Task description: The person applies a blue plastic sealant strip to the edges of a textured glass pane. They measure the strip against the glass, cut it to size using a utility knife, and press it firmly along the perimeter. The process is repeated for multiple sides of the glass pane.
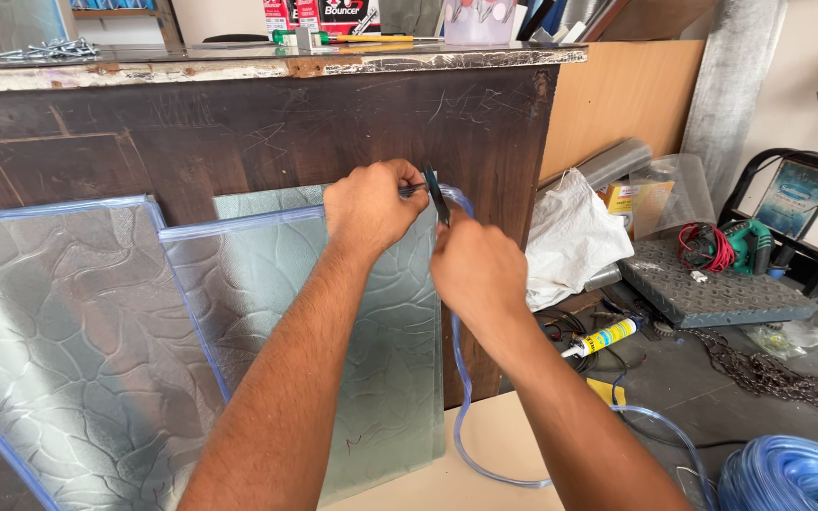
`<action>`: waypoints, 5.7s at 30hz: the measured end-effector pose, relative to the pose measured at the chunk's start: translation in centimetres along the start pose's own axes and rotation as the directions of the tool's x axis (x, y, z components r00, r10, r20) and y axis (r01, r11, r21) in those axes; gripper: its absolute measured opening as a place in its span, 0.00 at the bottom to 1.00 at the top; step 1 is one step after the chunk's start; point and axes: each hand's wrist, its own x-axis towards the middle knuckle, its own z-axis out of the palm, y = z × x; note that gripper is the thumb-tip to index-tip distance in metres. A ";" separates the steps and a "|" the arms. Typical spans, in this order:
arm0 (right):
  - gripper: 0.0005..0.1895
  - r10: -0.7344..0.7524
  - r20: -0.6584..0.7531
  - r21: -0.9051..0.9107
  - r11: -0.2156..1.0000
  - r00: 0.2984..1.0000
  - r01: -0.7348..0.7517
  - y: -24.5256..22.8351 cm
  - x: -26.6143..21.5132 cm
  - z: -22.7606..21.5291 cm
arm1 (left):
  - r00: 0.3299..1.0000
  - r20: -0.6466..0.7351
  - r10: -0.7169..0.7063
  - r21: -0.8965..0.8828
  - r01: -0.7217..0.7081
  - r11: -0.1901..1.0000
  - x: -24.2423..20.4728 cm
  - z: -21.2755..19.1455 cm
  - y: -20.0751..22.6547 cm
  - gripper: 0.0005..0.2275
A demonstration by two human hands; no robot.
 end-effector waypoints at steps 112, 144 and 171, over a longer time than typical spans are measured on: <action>0.13 0.263 -0.235 0.805 0.593 0.936 0.036 3.7 1.9 10.4 | 0.988 0.105 0.117 0.490 -0.153 0.858 -1.4 0.6 0.4 0.21; 0.11 0.114 0.280 0.953 0.086 0.953 -0.290 9.8 0.3 15.1 | 0.993 0.097 0.064 0.442 -0.101 0.891 -2.0 0.1 1.6 0.22; 0.05 -0.208 0.101 0.947 0.318 0.973 -0.031 11.3 -1.5 15.8 | 0.989 0.131 0.073 0.332 -0.113 0.936 -5.9 -8.3 -6.8 0.18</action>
